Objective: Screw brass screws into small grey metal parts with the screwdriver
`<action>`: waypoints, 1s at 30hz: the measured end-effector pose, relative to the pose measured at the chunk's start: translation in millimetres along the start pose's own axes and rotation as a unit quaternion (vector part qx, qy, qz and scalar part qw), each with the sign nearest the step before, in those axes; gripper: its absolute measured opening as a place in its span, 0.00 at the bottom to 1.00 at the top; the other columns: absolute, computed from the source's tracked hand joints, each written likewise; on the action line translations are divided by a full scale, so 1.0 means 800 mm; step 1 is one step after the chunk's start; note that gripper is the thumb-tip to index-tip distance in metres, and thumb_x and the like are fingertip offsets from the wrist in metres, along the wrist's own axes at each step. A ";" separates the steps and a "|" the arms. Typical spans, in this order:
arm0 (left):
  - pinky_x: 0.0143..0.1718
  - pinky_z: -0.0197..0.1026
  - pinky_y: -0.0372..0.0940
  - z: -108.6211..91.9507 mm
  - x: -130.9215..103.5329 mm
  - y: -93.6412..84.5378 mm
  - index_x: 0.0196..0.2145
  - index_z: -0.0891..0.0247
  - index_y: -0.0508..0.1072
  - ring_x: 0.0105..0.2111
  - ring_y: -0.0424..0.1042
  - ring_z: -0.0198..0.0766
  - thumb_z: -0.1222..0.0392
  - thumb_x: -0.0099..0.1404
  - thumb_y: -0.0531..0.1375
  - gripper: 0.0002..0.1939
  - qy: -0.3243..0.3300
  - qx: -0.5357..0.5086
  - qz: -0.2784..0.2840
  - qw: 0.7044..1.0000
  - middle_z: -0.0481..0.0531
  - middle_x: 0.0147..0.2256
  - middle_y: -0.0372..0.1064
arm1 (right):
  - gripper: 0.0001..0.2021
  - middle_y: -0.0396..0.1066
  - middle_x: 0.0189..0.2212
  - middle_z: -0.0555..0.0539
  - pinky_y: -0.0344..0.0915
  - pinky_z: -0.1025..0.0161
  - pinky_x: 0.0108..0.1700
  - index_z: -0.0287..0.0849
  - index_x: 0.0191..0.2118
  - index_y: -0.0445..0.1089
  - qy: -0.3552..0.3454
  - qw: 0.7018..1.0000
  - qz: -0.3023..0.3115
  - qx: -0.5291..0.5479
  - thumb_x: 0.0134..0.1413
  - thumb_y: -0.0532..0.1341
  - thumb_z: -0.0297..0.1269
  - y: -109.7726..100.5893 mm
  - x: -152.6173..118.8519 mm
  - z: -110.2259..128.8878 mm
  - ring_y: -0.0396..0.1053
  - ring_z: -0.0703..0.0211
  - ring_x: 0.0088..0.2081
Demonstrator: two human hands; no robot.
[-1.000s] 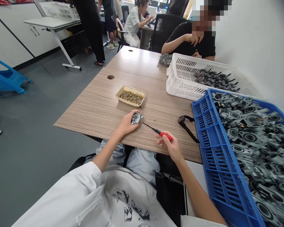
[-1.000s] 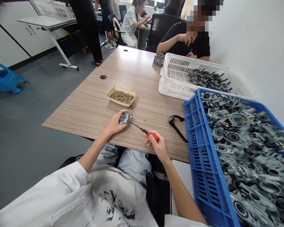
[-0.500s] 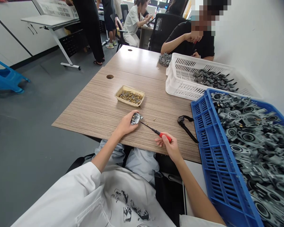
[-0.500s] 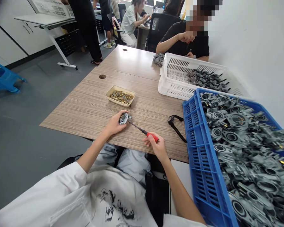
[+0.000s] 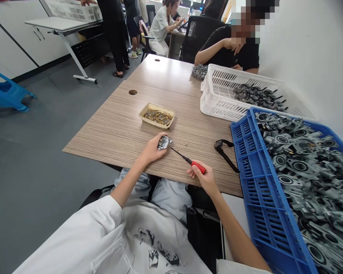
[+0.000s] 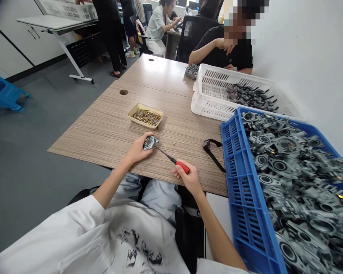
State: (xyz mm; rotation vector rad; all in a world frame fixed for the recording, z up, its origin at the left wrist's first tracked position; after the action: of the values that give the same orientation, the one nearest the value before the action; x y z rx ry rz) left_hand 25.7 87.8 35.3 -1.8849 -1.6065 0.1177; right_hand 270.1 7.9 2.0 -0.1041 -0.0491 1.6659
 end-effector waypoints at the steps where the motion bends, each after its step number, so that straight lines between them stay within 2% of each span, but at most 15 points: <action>1: 0.60 0.47 0.68 0.000 0.000 0.000 0.61 0.60 0.66 0.54 0.76 0.46 0.67 0.58 0.61 0.32 0.001 0.000 -0.002 1.000 0.56 0.55 0.75 | 0.24 0.80 0.27 0.45 0.72 0.59 0.27 0.41 0.47 0.77 0.000 1.000 -0.001 -0.002 0.61 0.68 0.58 0.000 0.000 0.001 0.72 0.58 0.24; 8: 0.57 0.45 0.69 0.003 0.000 -0.001 0.60 0.60 0.66 0.51 0.76 0.45 0.66 0.59 0.62 0.31 -0.005 0.001 -0.007 1.000 0.55 0.53 0.76 | 0.22 0.71 0.23 0.50 0.67 0.61 0.25 0.43 0.46 0.75 -0.003 1.000 0.010 -0.029 0.63 0.66 0.58 0.002 -0.001 0.008 0.67 0.59 0.23; 14: 0.59 0.47 0.68 0.003 0.000 0.000 0.61 0.59 0.66 0.54 0.76 0.46 0.67 0.58 0.62 0.32 -0.011 0.004 -0.001 1.000 0.55 0.55 0.75 | 0.19 0.64 0.23 0.54 0.63 0.62 0.26 0.47 0.52 0.72 -0.015 0.996 0.040 -0.075 0.64 0.66 0.53 0.008 -0.006 0.012 0.62 0.60 0.23; 20: 0.58 0.47 0.69 0.005 0.000 0.001 0.61 0.58 0.66 0.53 0.76 0.46 0.66 0.59 0.62 0.32 -0.011 0.005 -0.006 1.000 0.54 0.54 0.75 | 0.17 0.65 0.22 0.54 0.61 0.62 0.24 0.48 0.43 0.68 0.013 0.999 0.010 -0.037 0.62 0.67 0.56 0.004 -0.004 -0.001 0.61 0.60 0.21; 30: 0.59 0.46 0.68 0.005 0.000 0.001 0.61 0.59 0.66 0.54 0.76 0.46 0.67 0.58 0.62 0.32 -0.003 0.001 -0.007 1.000 0.55 0.56 0.75 | 0.19 0.73 0.24 0.50 0.61 0.65 0.22 0.43 0.42 0.73 0.014 0.999 -0.009 -0.032 0.64 0.67 0.56 0.004 -0.003 0.000 0.65 0.62 0.21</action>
State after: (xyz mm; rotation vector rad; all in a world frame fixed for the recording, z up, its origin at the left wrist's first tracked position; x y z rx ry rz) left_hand 24.8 89.2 31.4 -1.8731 -1.6224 0.1191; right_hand 267.0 5.1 2.0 -0.1746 -0.0822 1.6460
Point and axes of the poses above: each hand's wrist, its own x-axis towards the middle knuckle, its own y-axis out of the palm, z = x × y, the point moved 10 cm from there along x, towards the middle knuckle
